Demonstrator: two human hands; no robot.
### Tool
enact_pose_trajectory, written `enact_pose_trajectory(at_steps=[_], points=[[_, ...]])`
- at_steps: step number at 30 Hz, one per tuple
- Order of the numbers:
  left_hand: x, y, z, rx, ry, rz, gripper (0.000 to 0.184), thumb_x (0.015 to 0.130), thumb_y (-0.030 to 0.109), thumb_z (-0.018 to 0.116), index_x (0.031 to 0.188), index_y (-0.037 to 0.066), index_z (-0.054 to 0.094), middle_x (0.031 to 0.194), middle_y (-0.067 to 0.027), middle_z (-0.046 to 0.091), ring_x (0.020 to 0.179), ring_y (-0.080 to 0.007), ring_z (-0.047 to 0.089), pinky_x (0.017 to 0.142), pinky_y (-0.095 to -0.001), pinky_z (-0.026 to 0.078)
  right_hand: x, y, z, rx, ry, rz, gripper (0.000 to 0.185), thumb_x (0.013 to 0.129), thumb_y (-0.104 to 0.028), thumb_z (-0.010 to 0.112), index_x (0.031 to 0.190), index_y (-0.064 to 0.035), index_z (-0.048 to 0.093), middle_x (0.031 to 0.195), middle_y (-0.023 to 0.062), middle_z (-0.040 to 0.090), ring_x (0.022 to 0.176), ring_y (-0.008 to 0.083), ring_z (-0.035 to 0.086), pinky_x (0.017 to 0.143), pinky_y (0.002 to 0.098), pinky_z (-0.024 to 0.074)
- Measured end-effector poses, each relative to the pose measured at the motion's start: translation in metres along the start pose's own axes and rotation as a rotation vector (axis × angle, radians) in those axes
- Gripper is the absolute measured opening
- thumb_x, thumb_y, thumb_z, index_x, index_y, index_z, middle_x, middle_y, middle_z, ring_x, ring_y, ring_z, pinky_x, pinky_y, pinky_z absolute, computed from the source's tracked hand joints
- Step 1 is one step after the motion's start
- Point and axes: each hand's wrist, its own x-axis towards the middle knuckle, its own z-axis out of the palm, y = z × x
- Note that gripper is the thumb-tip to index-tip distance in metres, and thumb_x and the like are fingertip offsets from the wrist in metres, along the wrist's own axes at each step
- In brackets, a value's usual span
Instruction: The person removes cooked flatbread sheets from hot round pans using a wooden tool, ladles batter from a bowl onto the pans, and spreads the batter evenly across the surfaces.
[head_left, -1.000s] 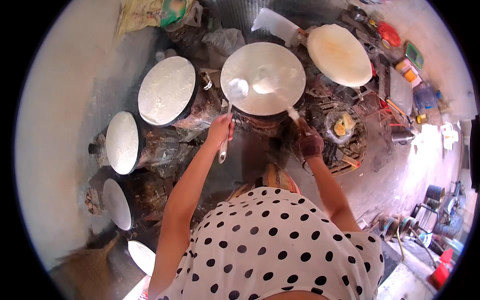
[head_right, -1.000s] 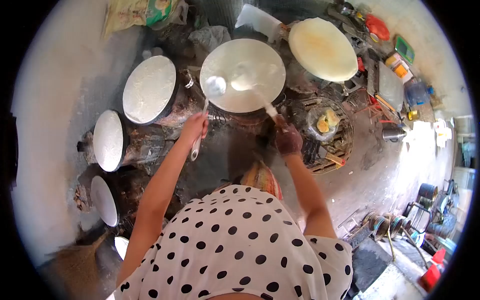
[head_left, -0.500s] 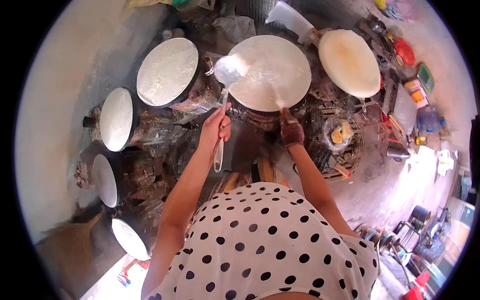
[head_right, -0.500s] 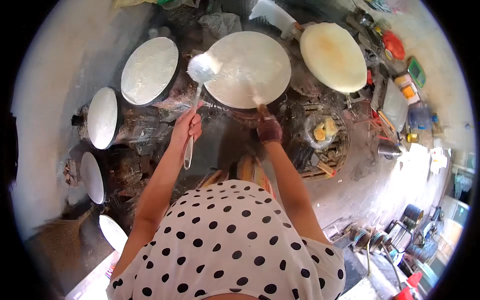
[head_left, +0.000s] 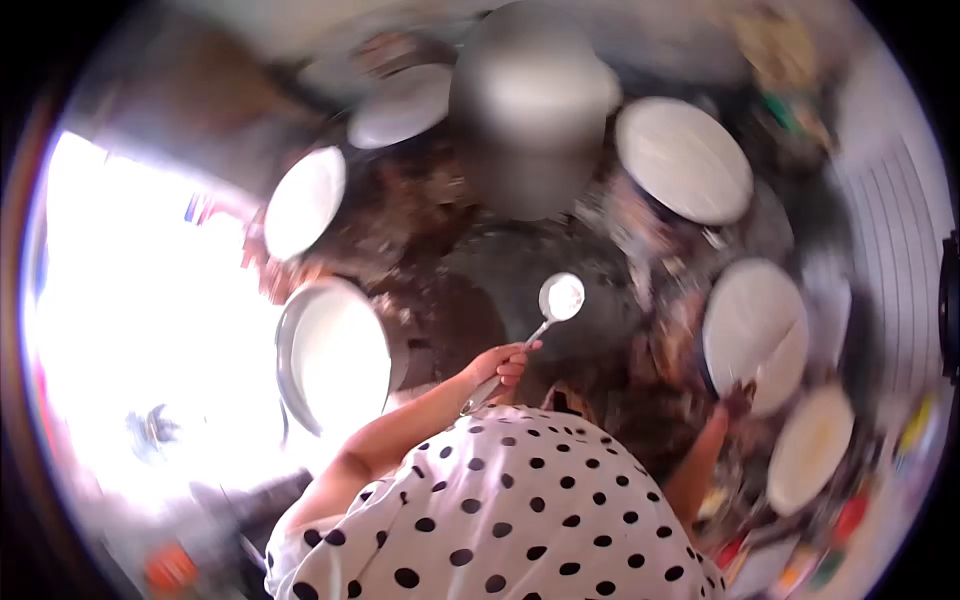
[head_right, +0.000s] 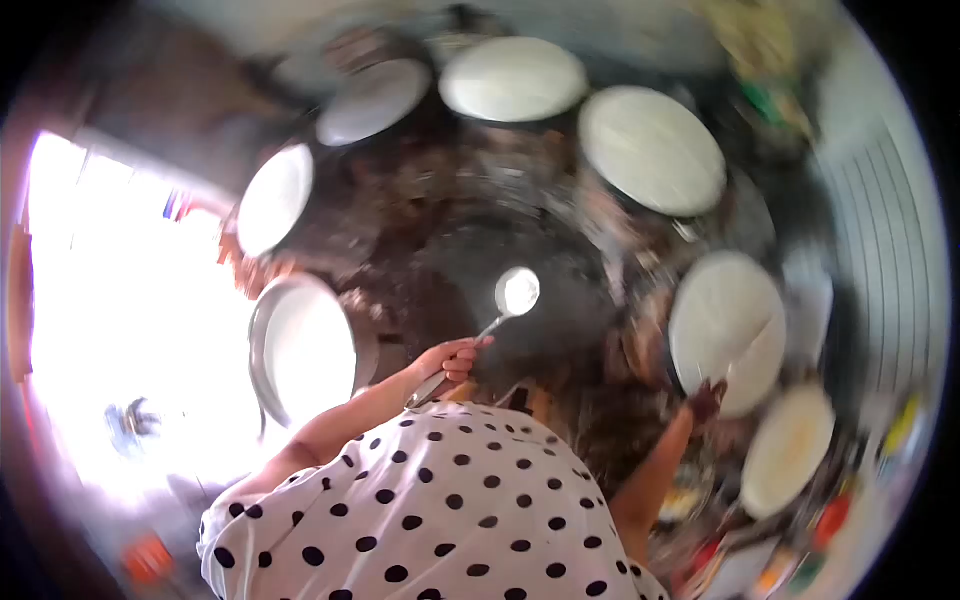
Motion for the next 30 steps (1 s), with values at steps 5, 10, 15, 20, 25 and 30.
enact_pose_trajectory(at_steps=[5, 10, 15, 20, 25, 30], points=[[-0.084, 0.006, -0.16, -0.85, -0.374, 0.347, 0.027, 0.093, 0.007, 0.04, 0.118, 0.003, 0.049, 0.06, 0.0065, 0.042, 0.043, -0.002, 0.038, 0.04, -0.019, 0.033, -0.056, -0.207, 0.016, 0.41, -0.175, -0.57, 0.037, 0.091, -0.032, 0.055, 0.116, -0.0044, 0.061, 0.094, 0.0208, 0.065, 0.081, 0.033, 0.062, 0.076, 0.0392, 0.0483], [-0.214, -0.017, -0.222, -0.009, 0.595, 0.919, 0.033, 0.099, 0.022, 0.042, 0.129, 0.01, 0.048, 0.058, 0.0043, 0.035, 0.04, -0.006, 0.035, 0.039, -0.0199, 0.03, -0.202, -0.41, 0.024, 0.761, -1.361, -0.442, 0.027, 0.091, -0.013, 0.05, 0.115, -0.0053, 0.06, 0.067, 0.0007, 0.057, 0.052, 0.0076, 0.052, 0.046, 0.0259, 0.0429], [-0.201, 0.007, -0.379, -0.022, 0.847, 0.881, 0.028, 0.094, 0.018, 0.043, 0.118, 0.007, 0.053, 0.06, 0.0, 0.046, 0.044, -0.0102, 0.043, 0.038, -0.0263, 0.035, -0.351, -0.541, 0.021, 0.145, -1.269, -1.167, 0.043, 0.09, -0.018, 0.052, 0.133, -0.0246, 0.049, 0.092, 0.0198, 0.065, 0.081, 0.0355, 0.064, 0.071, 0.0422, 0.0496], [-0.193, 0.047, -0.453, 0.145, 1.013, 0.722, 0.018, 0.089, 0.014, 0.044, 0.095, 0.004, 0.057, 0.061, -0.0029, 0.051, 0.045, -0.0139, 0.048, 0.042, -0.031, 0.041, -0.435, -0.604, 0.043, -0.439, -1.2, -1.215, 0.039, 0.092, -0.023, 0.049, 0.13, -0.0227, 0.05, 0.104, 0.0219, 0.062, 0.096, 0.0398, 0.06, 0.081, 0.0445, 0.048], [-0.186, 0.051, -0.475, 0.235, 1.059, 0.76, 0.023, 0.088, 0.013, 0.041, 0.097, 0.0, 0.058, 0.057, -0.0068, 0.052, 0.045, -0.0173, 0.052, 0.043, -0.0328, 0.045, -0.429, -0.578, 0.057, -0.092, -1.297, -1.738, 0.039, 0.092, -0.021, 0.049, 0.13, -0.0197, 0.05, 0.113, 0.0207, 0.059, 0.102, 0.0371, 0.058, 0.083, 0.0417, 0.0477], [-0.175, 0.055, -0.472, 0.428, 1.132, 0.702, 0.02, 0.088, 0.012, 0.043, 0.091, 0.001, 0.059, 0.059, -0.0066, 0.053, 0.046, -0.0168, 0.052, 0.044, -0.0323, 0.045, -0.434, -0.562, 0.07, -0.194, -1.413, -1.317, 0.043, 0.09, -0.013, 0.052, 0.132, -0.0218, 0.05, 0.075, 0.0101, 0.064, 0.062, 0.0181, 0.059, 0.059, 0.0334, 0.0498]])
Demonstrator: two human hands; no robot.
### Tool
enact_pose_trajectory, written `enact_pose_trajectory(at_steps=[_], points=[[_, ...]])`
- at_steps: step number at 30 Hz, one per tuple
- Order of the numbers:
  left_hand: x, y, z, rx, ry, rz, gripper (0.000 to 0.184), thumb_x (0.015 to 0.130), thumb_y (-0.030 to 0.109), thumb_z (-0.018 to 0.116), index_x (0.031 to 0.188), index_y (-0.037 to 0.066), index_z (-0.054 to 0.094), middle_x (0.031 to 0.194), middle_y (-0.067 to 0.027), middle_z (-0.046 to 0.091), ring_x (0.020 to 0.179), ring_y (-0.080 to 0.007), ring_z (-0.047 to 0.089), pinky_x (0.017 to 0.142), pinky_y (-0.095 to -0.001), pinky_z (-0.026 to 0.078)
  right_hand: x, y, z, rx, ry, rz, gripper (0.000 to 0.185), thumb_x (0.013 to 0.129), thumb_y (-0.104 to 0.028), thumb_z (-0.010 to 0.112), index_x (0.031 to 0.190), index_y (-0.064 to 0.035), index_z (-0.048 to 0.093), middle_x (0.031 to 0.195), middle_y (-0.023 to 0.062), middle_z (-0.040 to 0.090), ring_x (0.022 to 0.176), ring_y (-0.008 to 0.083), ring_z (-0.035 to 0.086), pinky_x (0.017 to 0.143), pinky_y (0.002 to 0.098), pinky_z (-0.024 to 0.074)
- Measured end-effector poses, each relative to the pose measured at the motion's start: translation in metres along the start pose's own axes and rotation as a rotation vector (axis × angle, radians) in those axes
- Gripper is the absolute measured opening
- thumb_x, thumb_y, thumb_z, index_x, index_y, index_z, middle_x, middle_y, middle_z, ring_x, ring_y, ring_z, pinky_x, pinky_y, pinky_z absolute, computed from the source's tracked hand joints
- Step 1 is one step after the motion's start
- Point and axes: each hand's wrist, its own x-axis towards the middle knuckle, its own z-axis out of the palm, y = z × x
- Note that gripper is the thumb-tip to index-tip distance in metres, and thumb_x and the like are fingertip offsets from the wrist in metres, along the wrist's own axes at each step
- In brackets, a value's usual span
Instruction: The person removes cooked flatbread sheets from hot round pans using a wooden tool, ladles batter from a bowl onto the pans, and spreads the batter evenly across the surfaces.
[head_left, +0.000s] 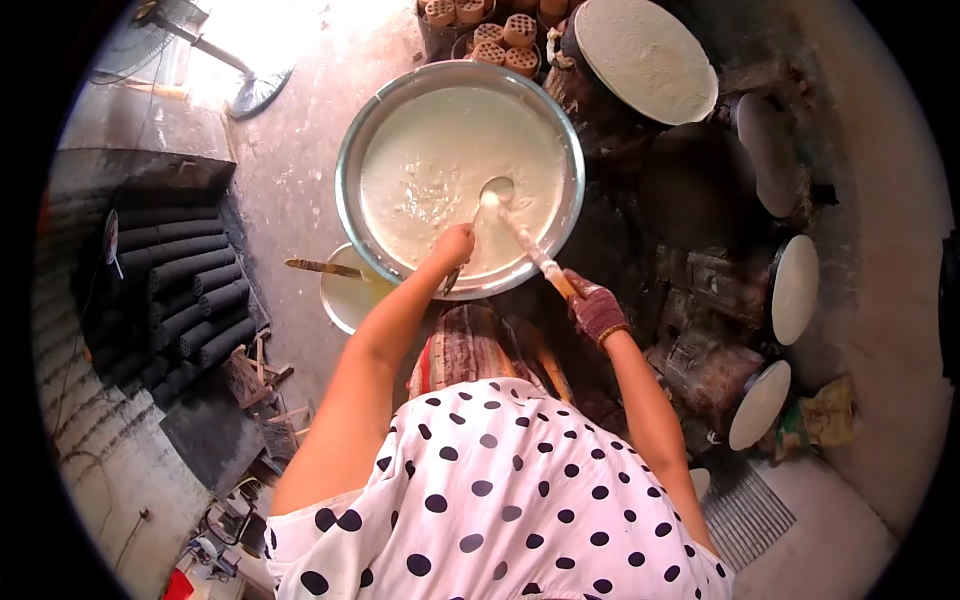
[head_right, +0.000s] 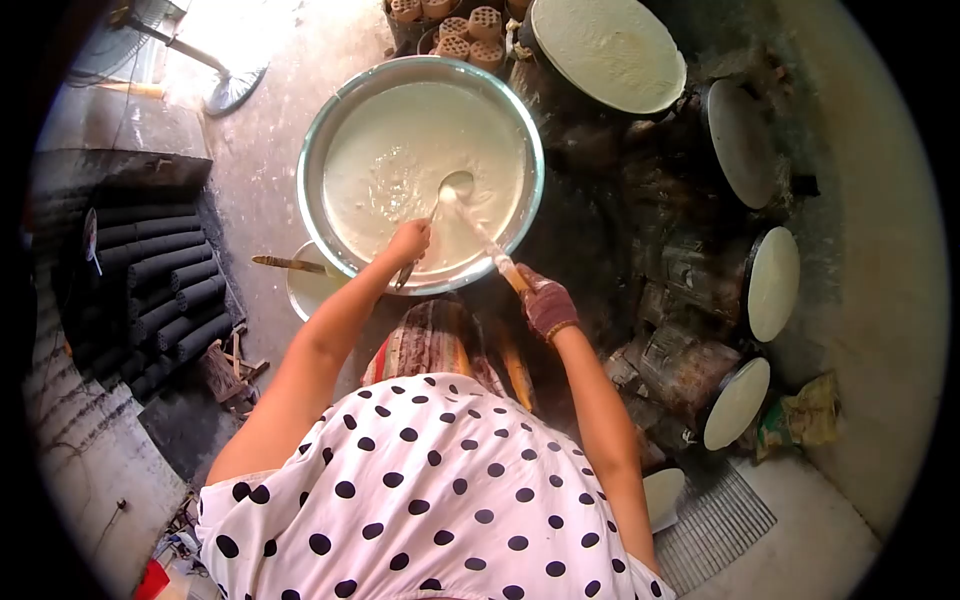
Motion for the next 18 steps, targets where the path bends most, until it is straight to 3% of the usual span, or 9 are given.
enact_pose_trajectory(at_steps=[2, 5, 7, 10, 12, 13, 15, 17, 18], points=[[-0.004, 0.005, 0.016, -0.213, -0.06, -0.125, 0.018, 0.088, 0.012, 0.045, 0.091, 0.001, 0.059, 0.06, -0.0057, 0.053, 0.045, -0.0159, 0.051, 0.043, -0.0315, 0.044, -0.026, -0.038, -0.006, 0.421, 0.016, 0.252, 0.048, 0.09, -0.008, 0.048, 0.135, -0.024, 0.048, 0.064, 0.0054, 0.058, 0.044, 0.0144, 0.051, 0.043, 0.0316, 0.0449], [-0.015, 0.044, 0.02, -0.881, -0.248, -0.357, 0.012, 0.089, 0.006, 0.045, 0.094, 0.0, 0.053, 0.062, -0.0017, 0.05, 0.045, -0.0107, 0.043, 0.04, -0.025, 0.036, -0.037, -0.048, 0.018, 0.643, -0.08, 0.453, 0.049, 0.089, -0.008, 0.048, 0.135, -0.0244, 0.048, 0.062, 0.0036, 0.054, 0.04, 0.0148, 0.048, 0.038, 0.0311, 0.0427], [-0.035, 0.078, 0.017, -1.173, -0.223, -0.467, 0.014, 0.091, 0.006, 0.044, 0.1, 0.0, 0.052, 0.063, 0.0003, 0.048, 0.045, -0.0081, 0.041, 0.04, -0.0218, 0.033, -0.052, -0.058, 0.02, 0.754, -0.1, 0.439, 0.053, 0.087, -0.009, 0.051, 0.138, -0.0209, 0.044, 0.063, 0.0058, 0.055, 0.042, 0.015, 0.05, 0.039, 0.0296, 0.0435], [-0.074, 0.146, -0.018, -1.15, -0.188, -0.259, 0.018, 0.094, 0.011, 0.045, 0.108, 0.001, 0.05, 0.063, 0.0015, 0.045, 0.045, -0.0066, 0.039, 0.04, -0.02, 0.032, -0.067, -0.08, 0.002, 0.852, -0.062, 0.29, 0.053, 0.087, -0.006, 0.05, 0.138, -0.02, 0.046, 0.064, 0.005, 0.055, 0.044, 0.0136, 0.052, 0.039, 0.0284, 0.0432], [-0.108, 0.202, -0.048, -1.037, -0.115, 0.006, 0.021, 0.096, 0.013, 0.044, 0.112, 0.0, 0.049, 0.063, 0.0012, 0.044, 0.045, -0.007, 0.039, 0.04, -0.0199, 0.031, -0.059, -0.081, -0.003, 0.811, 0.076, -0.083, 0.051, 0.087, -0.002, 0.048, 0.135, -0.0195, 0.05, 0.072, 0.0052, 0.06, 0.045, 0.012, 0.05, 0.04, 0.0281, 0.0437], [-0.122, 0.225, -0.065, -0.986, -0.108, 0.136, 0.024, 0.096, 0.014, 0.044, 0.116, 0.0, 0.048, 0.063, 0.001, 0.044, 0.045, -0.0071, 0.039, 0.04, -0.02, 0.031, -0.058, -0.092, -0.013, 0.823, 0.096, -0.124, 0.051, 0.087, -0.002, 0.048, 0.135, -0.0195, 0.05, 0.072, 0.0052, 0.06, 0.045, 0.012, 0.05, 0.04, 0.0281, 0.0437], [-0.165, 0.274, -0.094, -0.889, -0.104, 0.347, 0.032, 0.097, 0.015, 0.044, 0.127, 0.001, 0.045, 0.064, 0.0003, 0.043, 0.045, -0.006, 0.039, 0.039, -0.0184, 0.029, -0.069, -0.124, -0.044, 0.846, 0.139, -0.278, 0.05, 0.091, -0.012, 0.057, 0.139, -0.0181, 0.044, 0.07, 0.0019, 0.059, 0.046, 0.0067, 0.047, 0.04, 0.0223, 0.0398], [-0.209, 0.315, -0.112, -0.768, -0.032, 0.504, 0.033, 0.098, 0.014, 0.043, 0.126, -0.002, 0.046, 0.063, 0.0035, 0.041, 0.043, -0.0029, 0.036, 0.038, -0.0173, 0.026, -0.081, -0.137, -0.073, 0.966, 0.137, -0.391, 0.049, 0.091, -0.013, 0.059, 0.138, -0.0156, 0.045, 0.07, 0.0007, 0.059, 0.048, 0.0048, 0.047, 0.041, 0.021, 0.0405], [-0.226, 0.329, -0.121, -0.733, -0.01, 0.544, 0.034, 0.098, 0.014, 0.043, 0.128, -0.003, 0.046, 0.063, 0.0035, 0.041, 0.042, -0.0028, 0.035, 0.037, -0.0171, 0.026, -0.083, -0.138, -0.089, 0.772, 0.26, -0.547, 0.049, 0.091, -0.013, 0.058, 0.138, -0.0146, 0.044, 0.07, 0.0003, 0.06, 0.049, 0.0045, 0.047, 0.041, 0.021, 0.0408]])
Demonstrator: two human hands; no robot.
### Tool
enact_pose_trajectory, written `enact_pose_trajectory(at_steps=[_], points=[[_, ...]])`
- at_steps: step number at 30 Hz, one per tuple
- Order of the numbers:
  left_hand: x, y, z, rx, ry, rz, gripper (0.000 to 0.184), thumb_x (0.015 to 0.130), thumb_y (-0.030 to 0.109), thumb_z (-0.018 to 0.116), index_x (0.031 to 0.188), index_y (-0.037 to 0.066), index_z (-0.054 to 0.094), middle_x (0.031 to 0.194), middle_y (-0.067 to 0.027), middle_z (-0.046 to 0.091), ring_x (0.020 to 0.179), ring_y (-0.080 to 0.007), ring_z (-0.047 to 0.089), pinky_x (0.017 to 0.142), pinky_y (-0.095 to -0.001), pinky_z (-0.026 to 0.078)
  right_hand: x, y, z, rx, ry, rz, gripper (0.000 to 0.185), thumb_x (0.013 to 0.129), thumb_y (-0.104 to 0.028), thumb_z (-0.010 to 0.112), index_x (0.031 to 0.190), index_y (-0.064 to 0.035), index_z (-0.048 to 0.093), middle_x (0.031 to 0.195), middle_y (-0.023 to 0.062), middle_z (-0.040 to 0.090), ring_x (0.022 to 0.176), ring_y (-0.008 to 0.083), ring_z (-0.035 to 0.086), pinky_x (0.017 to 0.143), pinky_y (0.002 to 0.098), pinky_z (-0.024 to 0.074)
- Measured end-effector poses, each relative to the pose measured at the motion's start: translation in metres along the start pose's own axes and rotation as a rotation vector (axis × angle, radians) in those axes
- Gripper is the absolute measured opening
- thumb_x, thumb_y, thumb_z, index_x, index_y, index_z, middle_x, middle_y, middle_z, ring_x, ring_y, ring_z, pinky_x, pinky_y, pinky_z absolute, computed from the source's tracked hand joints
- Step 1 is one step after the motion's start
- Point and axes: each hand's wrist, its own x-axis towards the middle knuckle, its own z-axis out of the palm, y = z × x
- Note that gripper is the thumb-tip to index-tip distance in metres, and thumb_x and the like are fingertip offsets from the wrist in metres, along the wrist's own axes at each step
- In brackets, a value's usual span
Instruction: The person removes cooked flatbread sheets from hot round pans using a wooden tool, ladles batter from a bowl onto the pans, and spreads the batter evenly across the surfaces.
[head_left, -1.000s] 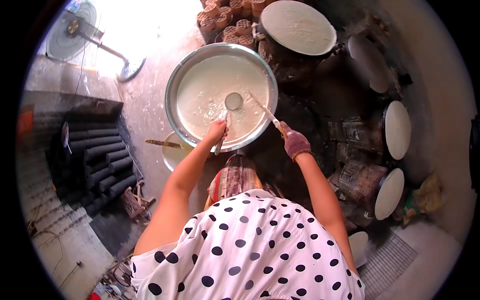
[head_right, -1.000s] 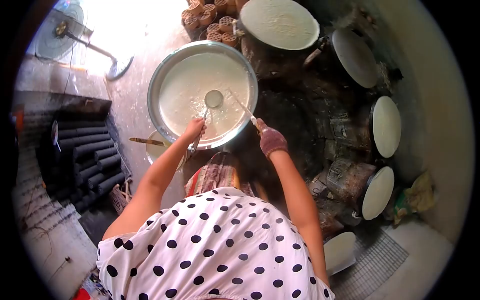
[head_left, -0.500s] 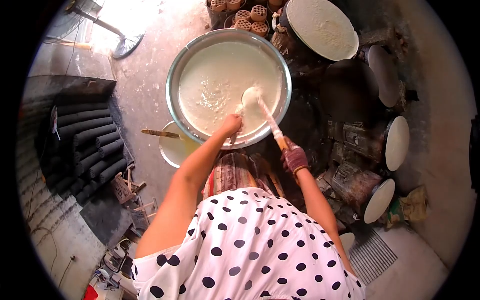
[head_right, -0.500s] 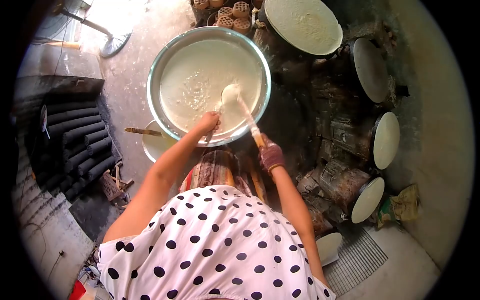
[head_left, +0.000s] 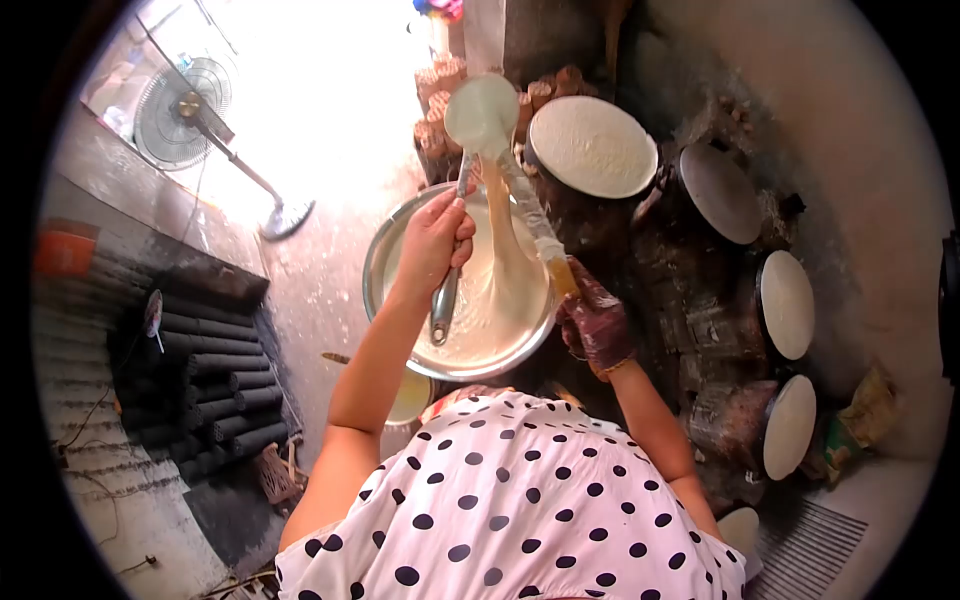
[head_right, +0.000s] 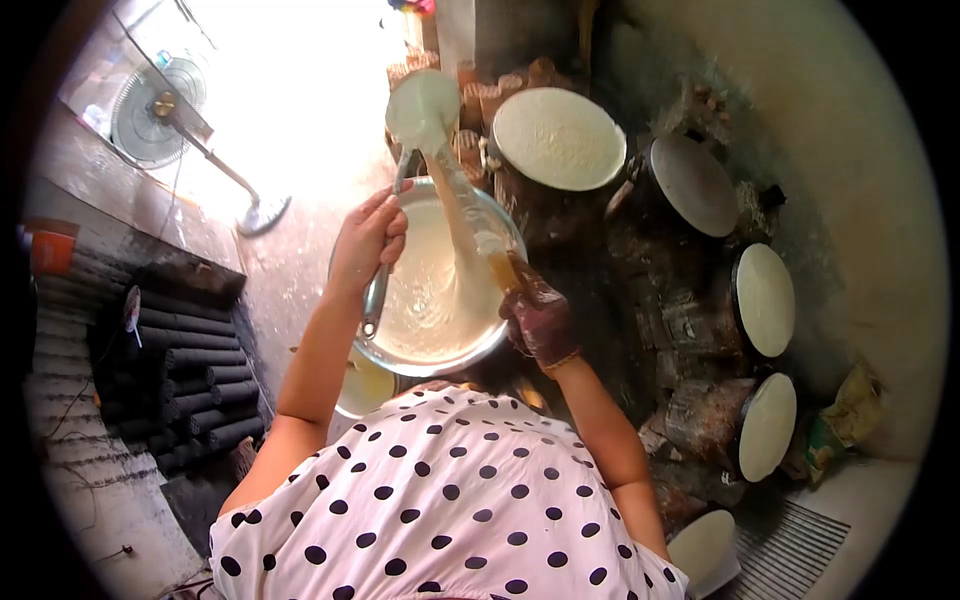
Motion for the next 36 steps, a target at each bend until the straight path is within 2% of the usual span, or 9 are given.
enact_pose_trajectory(at_steps=[7, 10, 12, 15, 19, 23, 29, 31, 36], points=[[-0.013, 0.046, -0.028, 0.309, 0.033, 0.092, 0.037, 0.098, 0.013, 0.041, 0.13, -0.004, 0.046, 0.061, 0.0055, 0.041, 0.041, -0.0017, 0.034, 0.036, -0.0164, 0.026, 0.01, -0.022, -0.043, -0.067, 0.04, -0.001, 0.027, 0.093, -0.017, 0.056, 0.118, -0.0064, 0.057, 0.073, 0.002, 0.063, 0.054, 0.0052, 0.054, 0.044, 0.0192, 0.0414], [0.008, -0.009, -0.068, 0.034, -0.106, -0.365, 0.028, 0.099, 0.015, 0.039, 0.121, 0.002, 0.05, 0.06, 0.0058, 0.039, 0.041, -0.0018, 0.035, 0.037, -0.0168, 0.028, 0.01, 0.026, -0.052, -0.145, 0.158, -0.153, 0.031, 0.09, -0.016, 0.059, 0.121, -0.0108, 0.056, 0.078, 0.0049, 0.063, 0.06, 0.0119, 0.059, 0.047, 0.025, 0.0459], [0.025, -0.048, -0.068, -0.265, -0.092, -0.528, 0.026, 0.099, 0.014, 0.039, 0.12, 0.002, 0.048, 0.06, 0.0061, 0.038, 0.041, -0.0018, 0.034, 0.037, -0.0167, 0.028, 0.008, 0.037, -0.052, -1.208, 0.207, -0.568, 0.036, 0.084, -0.019, 0.061, 0.12, -0.0157, 0.058, 0.078, 0.0094, 0.058, 0.069, 0.0239, 0.06, 0.059, 0.0359, 0.0493], [0.034, -0.084, -0.037, -0.566, -0.002, -0.65, 0.026, 0.099, 0.014, 0.039, 0.121, 0.0, 0.044, 0.059, 0.0054, 0.037, 0.04, -0.0028, 0.034, 0.036, -0.0177, 0.026, -0.026, 0.081, -0.077, -1.128, 0.16, -0.351, 0.051, 0.08, -0.014, 0.062, 0.129, -0.0246, 0.053, 0.082, 0.0103, 0.058, 0.072, 0.0301, 0.061, 0.06, 0.0401, 0.0506], [0.019, -0.124, 0.053, 0.142, -0.14, -0.42, 0.035, 0.099, 0.017, 0.04, 0.131, 0.002, 0.045, 0.059, 0.0056, 0.034, 0.041, -0.0029, 0.033, 0.035, -0.018, 0.024, -0.067, 0.101, -0.143, -0.957, 0.321, -0.281, 0.053, 0.079, -0.019, 0.066, 0.129, -0.0263, 0.052, 0.087, 0.0092, 0.06, 0.07, 0.0293, 0.062, 0.06, 0.0383, 0.0508], [0.111, -0.187, 0.144, -0.387, -0.121, -0.896, 0.033, 0.099, 0.017, 0.04, 0.13, 0.008, 0.046, 0.059, 0.0031, 0.04, 0.039, -0.007, 0.033, 0.036, -0.0226, 0.027, -0.07, 0.121, -0.207, -1.017, 0.476, -0.114, 0.054, 0.079, -0.019, 0.066, 0.13, -0.0262, 0.051, 0.09, 0.0094, 0.061, 0.074, 0.0302, 0.062, 0.063, 0.0382, 0.0515], [0.166, -0.249, 0.316, 0.062, -0.412, -0.607, 0.031, 0.096, 0.011, 0.041, 0.125, 0.004, 0.049, 0.059, 0.0019, 0.043, 0.039, -0.0076, 0.034, 0.037, -0.0225, 0.029, -0.065, 0.109, -0.345, -1.039, 0.673, 0.133, 0.05, 0.081, -0.02, 0.064, 0.129, -0.0205, 0.051, 0.093, 0.0127, 0.061, 0.076, 0.0337, 0.062, 0.064, 0.0403, 0.0511], [0.242, -0.293, 0.369, -0.732, -0.196, -1.245, 0.025, 0.094, 0.005, 0.038, 0.115, -0.002, 0.05, 0.059, 0.0022, 0.043, 0.041, -0.0058, 0.036, 0.038, -0.0221, 0.03, -0.058, 0.137, -0.396, -1.237, 0.719, -0.012, 0.048, 0.082, -0.024, 0.062, 0.129, -0.0219, 0.052, 0.095, 0.014, 0.061, 0.075, 0.0342, 0.061, 0.063, 0.0406, 0.0508], [0.304, -0.276, 0.486, -0.151, -0.553, -0.938, 0.028, 0.095, 0.011, 0.041, 0.119, -0.001, 0.049, 0.063, 0.0019, 0.045, 0.044, -0.0054, 0.039, 0.04, -0.0212, 0.033, -0.109, 0.159, -0.509, -1.306, 0.772, 0.344, 0.044, 0.086, -0.044, 0.056, 0.127, -0.0269, 0.053, 0.086, 0.0145, 0.061, 0.072, 0.0339, 0.062, 0.063, 0.0428, 0.0512]])
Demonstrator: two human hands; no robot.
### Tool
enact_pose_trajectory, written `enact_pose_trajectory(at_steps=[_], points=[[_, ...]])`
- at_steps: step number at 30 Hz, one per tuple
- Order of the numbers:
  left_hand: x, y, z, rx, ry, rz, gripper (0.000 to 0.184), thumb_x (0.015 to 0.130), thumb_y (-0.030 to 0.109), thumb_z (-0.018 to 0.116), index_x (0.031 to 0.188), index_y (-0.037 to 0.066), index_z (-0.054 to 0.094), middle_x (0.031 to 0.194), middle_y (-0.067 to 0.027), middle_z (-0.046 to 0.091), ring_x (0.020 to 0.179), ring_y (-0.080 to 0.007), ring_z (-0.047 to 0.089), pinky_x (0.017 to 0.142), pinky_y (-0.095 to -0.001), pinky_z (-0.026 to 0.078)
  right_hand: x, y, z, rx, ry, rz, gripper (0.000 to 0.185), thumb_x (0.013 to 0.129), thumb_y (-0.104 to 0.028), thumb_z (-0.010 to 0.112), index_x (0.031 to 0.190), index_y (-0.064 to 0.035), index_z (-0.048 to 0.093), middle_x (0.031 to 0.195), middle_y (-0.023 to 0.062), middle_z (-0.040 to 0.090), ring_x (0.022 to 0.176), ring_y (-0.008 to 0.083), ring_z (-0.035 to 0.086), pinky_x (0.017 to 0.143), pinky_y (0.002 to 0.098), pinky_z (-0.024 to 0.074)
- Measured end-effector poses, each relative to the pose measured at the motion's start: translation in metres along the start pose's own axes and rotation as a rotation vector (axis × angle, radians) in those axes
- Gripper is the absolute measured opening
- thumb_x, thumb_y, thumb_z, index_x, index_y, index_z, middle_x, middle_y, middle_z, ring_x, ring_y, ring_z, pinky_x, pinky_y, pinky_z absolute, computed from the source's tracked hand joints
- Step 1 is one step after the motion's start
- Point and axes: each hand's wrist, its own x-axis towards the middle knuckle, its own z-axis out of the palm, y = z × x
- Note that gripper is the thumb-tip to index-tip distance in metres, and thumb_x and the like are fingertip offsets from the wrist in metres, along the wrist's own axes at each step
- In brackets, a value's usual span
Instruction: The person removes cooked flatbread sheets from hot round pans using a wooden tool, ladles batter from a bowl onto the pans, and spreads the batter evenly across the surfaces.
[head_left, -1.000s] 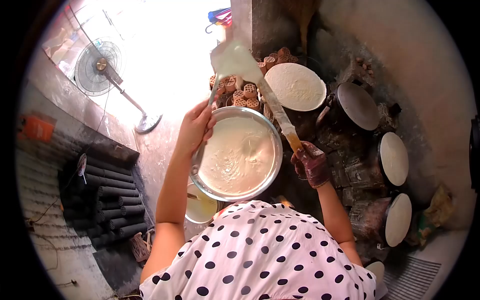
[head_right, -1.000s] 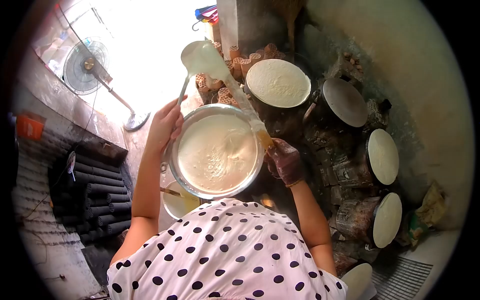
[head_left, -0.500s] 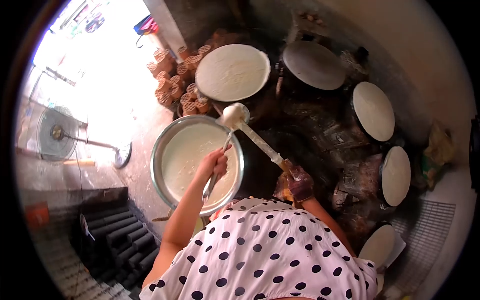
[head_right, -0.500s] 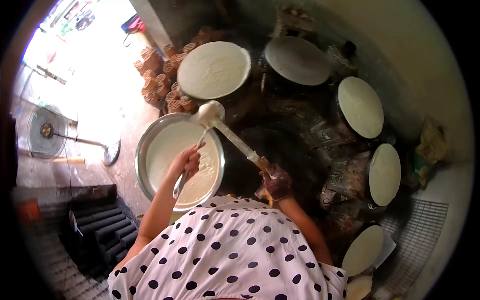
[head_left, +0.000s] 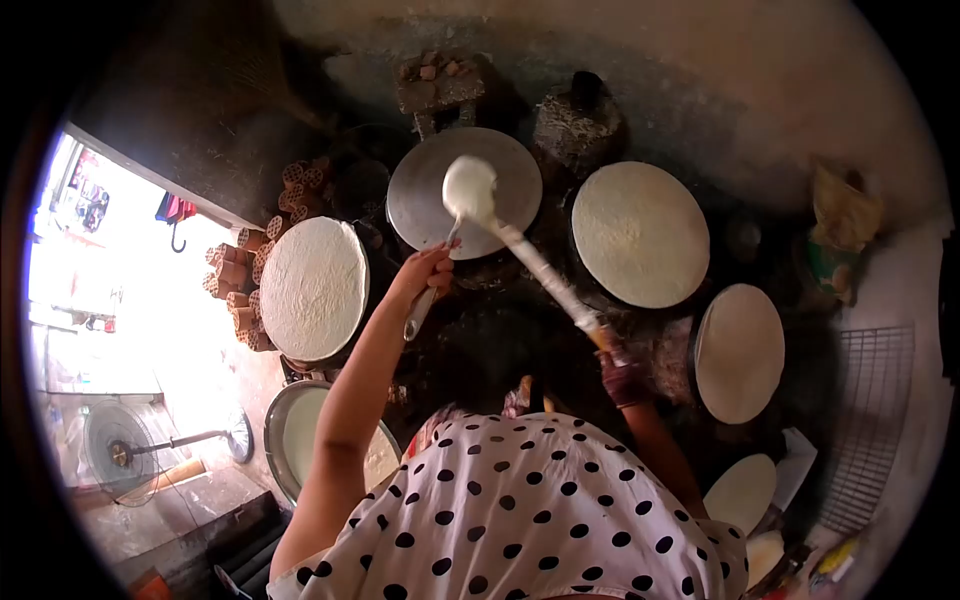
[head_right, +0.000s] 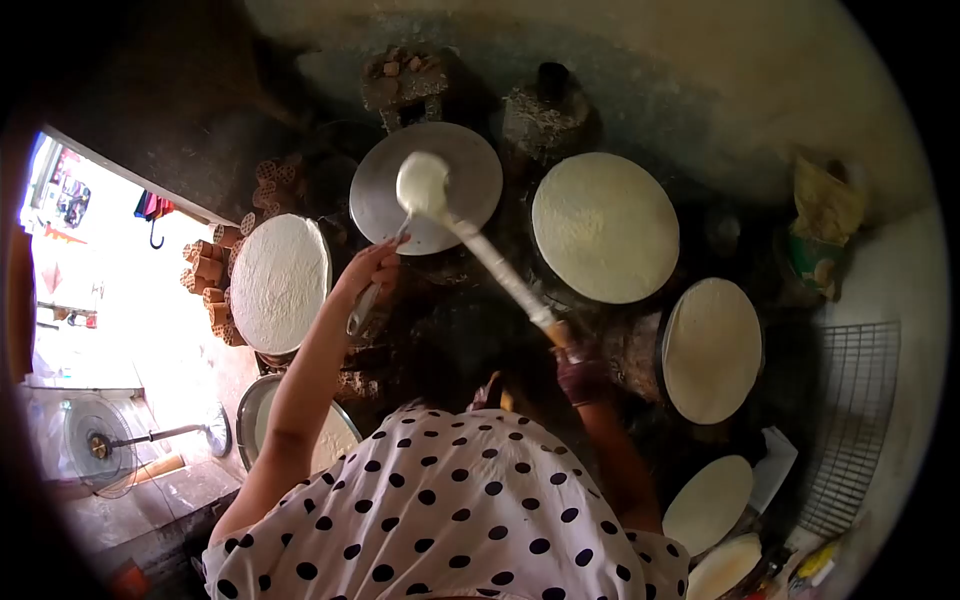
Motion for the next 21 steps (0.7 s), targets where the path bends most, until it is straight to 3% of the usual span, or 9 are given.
enact_pose_trajectory(at_steps=[2, 3, 5, 7, 10, 15, 17, 18, 21], points=[[0.009, 0.015, 0.032, 0.626, 0.132, 0.197, 0.033, 0.096, 0.016, 0.045, 0.127, 0.005, 0.049, 0.065, 0.0001, 0.046, 0.045, -0.0073, 0.041, 0.042, -0.0212, 0.034, 0.034, 0.009, -0.015, 0.085, -0.026, 0.26, 0.042, 0.083, -0.026, 0.064, 0.123, -0.0213, 0.058, 0.089, 0.0128, 0.066, 0.078, 0.034, 0.063, 0.068, 0.0432, 0.051], [0.026, 0.02, 0.039, 0.621, 0.148, 0.204, 0.033, 0.096, 0.016, 0.045, 0.127, 0.005, 0.049, 0.065, 0.0001, 0.046, 0.045, -0.0073, 0.041, 0.042, -0.0212, 0.034, 0.064, -0.006, -0.041, 0.032, -0.027, 0.399, 0.038, 0.083, -0.026, 0.064, 0.121, -0.0201, 0.06, 0.091, 0.0125, 0.066, 0.079, 0.0332, 0.062, 0.069, 0.0422, 0.0509], [0.07, 0.03, 0.049, 0.601, 0.136, 0.201, 0.031, 0.096, 0.015, 0.043, 0.124, 0.002, 0.049, 0.064, 0.0011, 0.043, 0.046, -0.0073, 0.038, 0.041, -0.0224, 0.031, 0.113, 0.012, -0.008, 0.145, 0.273, 0.137, 0.035, 0.084, -0.027, 0.063, 0.119, -0.0197, 0.061, 0.092, 0.0117, 0.064, 0.083, 0.0303, 0.062, 0.07, 0.0383, 0.0505], [0.12, 0.04, 0.048, 0.556, 0.121, 0.158, 0.026, 0.095, 0.016, 0.044, 0.116, 0.002, 0.052, 0.064, 0.0004, 0.044, 0.047, -0.0084, 0.039, 0.042, -0.0241, 0.032, 0.156, 0.011, 0.012, 0.713, 0.299, -0.015, 0.037, 0.085, -0.027, 0.061, 0.122, -0.0198, 0.059, 0.091, 0.0119, 0.061, 0.084, 0.029, 0.061, 0.071, 0.0371, 0.05], [0.179, 0.047, 0.028, 0.611, 0.139, 0.115, 0.018, 0.093, 0.018, 0.046, 0.099, 0.003, 0.055, 0.064, -0.0011, 0.046, 0.047, -0.0104, 0.041, 0.043, -0.027, 0.034, 0.203, -0.034, -0.012, 0.041, -0.108, 0.066, 0.041, 0.085, -0.028, 0.06, 0.125, -0.0206, 0.056, 0.088, 0.0129, 0.061, 0.082, 0.0299, 0.061, 0.071, 0.0384, 0.05], [0.226, 0.054, -0.014, 0.829, 0.224, 0.205, 0.018, 0.09, 0.019, 0.047, 0.081, 0.006, 0.055, 0.063, -0.0033, 0.049, 0.047, -0.0128, 0.044, 0.043, -0.0289, 0.036, 0.18, -0.051, 0.048, 0.456, 0.226, 0.222, 0.037, 0.083, -0.027, 0.062, 0.12, -0.024, 0.06, 0.092, 0.0129, 0.065, 0.082, 0.0337, 0.062, 0.071, 0.043, 0.0498], [0.266, 0.051, -0.069, 1.105, 0.054, 0.592, 0.022, 0.091, 0.023, 0.047, 0.084, 0.005, 0.057, 0.064, -0.0041, 0.051, 0.049, -0.0129, 0.046, 0.045, -0.0291, 0.038, 0.186, -0.077, 0.077, 0.631, 0.288, 0.395, 0.035, 0.085, -0.034, 0.06, 0.119, -0.0239, 0.061, 0.097, 0.0164, 0.066, 0.085, 0.035, 0.063, 0.075, 0.0444, 0.0494], [0.273, 0.053, -0.078, 1.19, 0.001, 0.727, 0.023, 0.091, 0.024, 0.047, 0.085, 0.005, 0.058, 0.065, -0.0044, 0.052, 0.049, -0.013, 0.047, 0.046, -0.0292, 0.038, 0.201, -0.098, 0.077, 0.556, 0.078, 0.457, 0.038, 0.086, -0.037, 0.058, 0.122, -0.0239, 0.06, 0.094, 0.0176, 0.066, 0.083, 0.0357, 0.063, 0.075, 0.045, 0.0495], [0.235, 0.081, -0.025, 1.323, 0.551, 0.454, 0.026, 0.09, 0.026, 0.048, 0.097, 0.006, 0.062, 0.074, -0.0111, 0.062, 0.057, -0.0213, 0.058, 0.053, -0.0351, 0.046, 0.259, -0.157, 0.096, 0.435, -0.15, 0.525, 0.049, 0.087, -0.048, 0.052, 0.13, -0.0231, 0.054, 0.087, 0.021, 0.066, 0.075, 0.0378, 0.063, 0.069, 0.0448, 0.048]])
